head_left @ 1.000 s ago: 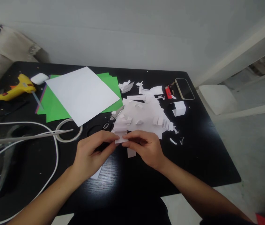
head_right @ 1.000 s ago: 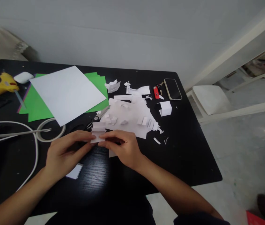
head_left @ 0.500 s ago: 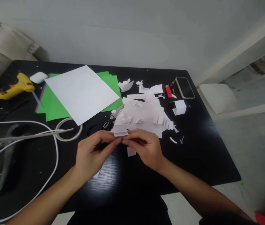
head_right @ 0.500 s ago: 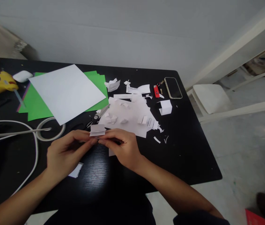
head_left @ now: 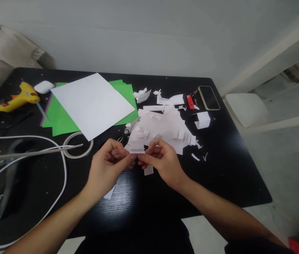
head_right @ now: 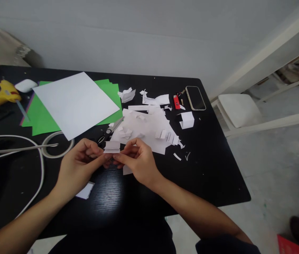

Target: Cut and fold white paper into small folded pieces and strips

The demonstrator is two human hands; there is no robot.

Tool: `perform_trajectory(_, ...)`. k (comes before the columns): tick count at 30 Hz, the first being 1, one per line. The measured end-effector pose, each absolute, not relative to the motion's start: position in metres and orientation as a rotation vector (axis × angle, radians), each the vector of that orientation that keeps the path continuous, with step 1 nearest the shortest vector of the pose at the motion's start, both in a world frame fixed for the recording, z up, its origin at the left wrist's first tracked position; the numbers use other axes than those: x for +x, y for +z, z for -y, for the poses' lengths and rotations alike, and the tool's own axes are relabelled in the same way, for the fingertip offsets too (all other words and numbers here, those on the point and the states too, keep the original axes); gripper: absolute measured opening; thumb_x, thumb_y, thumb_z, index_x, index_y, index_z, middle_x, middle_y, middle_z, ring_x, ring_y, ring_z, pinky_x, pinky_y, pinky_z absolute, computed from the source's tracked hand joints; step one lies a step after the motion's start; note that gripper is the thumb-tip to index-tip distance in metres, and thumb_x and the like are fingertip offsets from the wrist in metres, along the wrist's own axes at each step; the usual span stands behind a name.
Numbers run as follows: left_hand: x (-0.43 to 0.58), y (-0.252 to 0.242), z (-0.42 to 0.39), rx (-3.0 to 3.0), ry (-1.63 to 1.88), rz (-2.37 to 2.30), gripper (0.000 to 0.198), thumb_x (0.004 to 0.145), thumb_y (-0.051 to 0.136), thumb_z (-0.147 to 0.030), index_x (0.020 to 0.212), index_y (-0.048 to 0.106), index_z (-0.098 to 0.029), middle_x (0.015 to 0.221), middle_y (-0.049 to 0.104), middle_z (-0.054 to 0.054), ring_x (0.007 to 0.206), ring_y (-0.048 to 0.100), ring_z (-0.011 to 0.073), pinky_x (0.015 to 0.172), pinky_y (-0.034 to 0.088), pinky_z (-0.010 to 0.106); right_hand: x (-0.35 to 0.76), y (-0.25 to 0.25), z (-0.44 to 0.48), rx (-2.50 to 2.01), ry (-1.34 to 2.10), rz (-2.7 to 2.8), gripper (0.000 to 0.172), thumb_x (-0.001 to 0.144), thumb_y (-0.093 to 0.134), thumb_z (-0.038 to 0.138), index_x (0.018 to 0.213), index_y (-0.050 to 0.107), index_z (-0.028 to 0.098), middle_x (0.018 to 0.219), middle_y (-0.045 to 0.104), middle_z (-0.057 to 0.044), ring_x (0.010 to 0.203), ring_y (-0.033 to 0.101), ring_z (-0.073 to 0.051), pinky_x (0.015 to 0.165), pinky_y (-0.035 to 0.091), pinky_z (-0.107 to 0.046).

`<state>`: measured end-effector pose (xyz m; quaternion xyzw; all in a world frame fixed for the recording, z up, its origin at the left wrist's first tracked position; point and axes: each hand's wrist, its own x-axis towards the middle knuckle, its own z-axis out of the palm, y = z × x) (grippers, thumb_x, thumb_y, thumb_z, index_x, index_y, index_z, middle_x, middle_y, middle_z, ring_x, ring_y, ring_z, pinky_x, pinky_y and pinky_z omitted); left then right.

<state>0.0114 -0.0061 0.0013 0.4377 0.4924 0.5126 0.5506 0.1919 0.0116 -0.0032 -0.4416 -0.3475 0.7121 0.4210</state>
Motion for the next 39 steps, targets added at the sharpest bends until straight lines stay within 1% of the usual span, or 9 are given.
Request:
perform_trajectory(5, 0.008, 0.004, 0.002, 0.978, 1.113, -1.136, 0.025, 0.085, 0.081, -0.019, 0.082, 0.057, -0.018, 0.065, 0.073, -0.003, 0.059, 0.071, 0.0107, 0.058, 0.061, 0.019, 0.192, -0.003, -0.011, -1.068, 1.775, 0.939, 0.034, 0.076, 0.093, 0.036, 0.082, 0.063, 0.021, 0.076, 0.074, 0.003, 0.072, 0.077, -0.014, 0.069, 0.066, -0.026)
perform_trajectory(9, 0.007, 0.003, 0.0, 0.955, 1.065, -1.098, 0.023, 0.087, 0.08, -0.021, 0.084, 0.058, -0.019, 0.069, 0.076, -0.001, 0.063, 0.074, 0.0119, 0.061, 0.062, 0.02, 0.193, -0.003, -0.012, -1.051, 1.739, 0.973, 0.03, 0.077, 0.091, 0.035, 0.084, 0.065, 0.021, 0.078, 0.074, 0.003, 0.074, 0.077, -0.015, 0.069, 0.066, -0.027)
perform_trajectory(16, 0.005, 0.003, 0.003, 0.952, 1.056, -1.071, 0.019, 0.087, 0.081, -0.021, 0.094, 0.063, -0.018, 0.079, 0.078, -0.001, 0.07, 0.074, 0.0101, 0.068, 0.062, 0.019, 0.195, -0.005, -0.015, -1.077, 1.75, 0.923, 0.031, 0.077, 0.091, 0.034, 0.086, 0.065, 0.021, 0.079, 0.075, 0.002, 0.071, 0.077, -0.015, 0.068, 0.066, -0.026)
perform_trajectory(24, 0.006, 0.0, 0.0, 0.95, 1.085, -1.081, 0.02, 0.086, 0.08, -0.018, 0.089, 0.06, -0.018, 0.074, 0.076, -0.003, 0.068, 0.073, 0.0092, 0.069, 0.061, 0.019, 0.194, -0.004, -0.014, -1.098, 1.74, 0.931, 0.034, 0.074, 0.094, 0.035, 0.087, 0.066, 0.021, 0.081, 0.075, 0.002, 0.075, 0.077, -0.015, 0.072, 0.067, -0.029)
perform_trajectory(31, 0.006, 0.001, 0.002, 1.001, 1.08, -1.087, 0.019, 0.088, 0.078, -0.018, 0.088, 0.059, -0.019, 0.073, 0.073, -0.004, 0.066, 0.071, 0.0101, 0.064, 0.059, 0.02, 0.194, -0.005, -0.014, -1.144, 1.733, 0.947, 0.037, 0.073, 0.094, 0.035, 0.082, 0.061, 0.021, 0.075, 0.073, 0.003, 0.068, 0.076, -0.015, 0.068, 0.066, -0.028)
perform_trajectory(33, 0.006, 0.0, 0.003, 1.049, 1.09, -1.092, 0.016, 0.09, 0.076, -0.018, 0.093, 0.06, -0.02, 0.073, 0.072, -0.004, 0.067, 0.07, 0.0101, 0.066, 0.059, 0.02, 0.193, -0.005, -0.013, -1.14, 1.733, 0.952, 0.037, 0.074, 0.093, 0.035, 0.084, 0.06, 0.022, 0.076, 0.073, 0.004, 0.069, 0.076, -0.015, 0.068, 0.066, -0.028)
perform_trajectory(35, 0.006, -0.002, 0.004, 1.132, 1.104, -1.1, 0.019, 0.091, 0.074, -0.019, 0.104, 0.061, -0.021, 0.075, 0.072, -0.004, 0.071, 0.071, 0.0112, 0.069, 0.059, 0.022, 0.194, -0.005, -0.013, -1.132, 1.733, 0.964, 0.036, 0.075, 0.092, 0.036, 0.088, 0.061, 0.023, 0.077, 0.073, 0.004, 0.069, 0.076, -0.016, 0.069, 0.067, -0.03)
perform_trajectory(37, 0.005, -0.005, 0.006, 1.255, 1.109, -1.128, 0.029, 0.092, 0.074, -0.019, 0.117, 0.06, -0.023, 0.083, 0.074, -0.002, 0.077, 0.073, 0.013, 0.073, 0.06, 0.025, 0.194, -0.004, -0.014, -1.12, 1.734, 0.974, 0.035, 0.077, 0.091, 0.036, 0.094, 0.062, 0.025, 0.079, 0.073, 0.004, 0.071, 0.076, -0.016, 0.071, 0.067, -0.031)
perform_trajectory(39, 0.003, -0.008, 0.007, 1.382, 1.103, -1.172, 0.037, 0.091, 0.075, -0.019, 0.125, 0.06, -0.025, 0.09, 0.074, -0.001, 0.084, 0.074, 0.0144, 0.078, 0.062, 0.027, 0.195, -0.004, -0.014, -1.104, 1.737, 0.985, 0.032, 0.079, 0.089, 0.035, 0.098, 0.064, 0.026, 0.081, 0.074, 0.004, 0.072, 0.075, -0.016, 0.072, 0.067, -0.031)
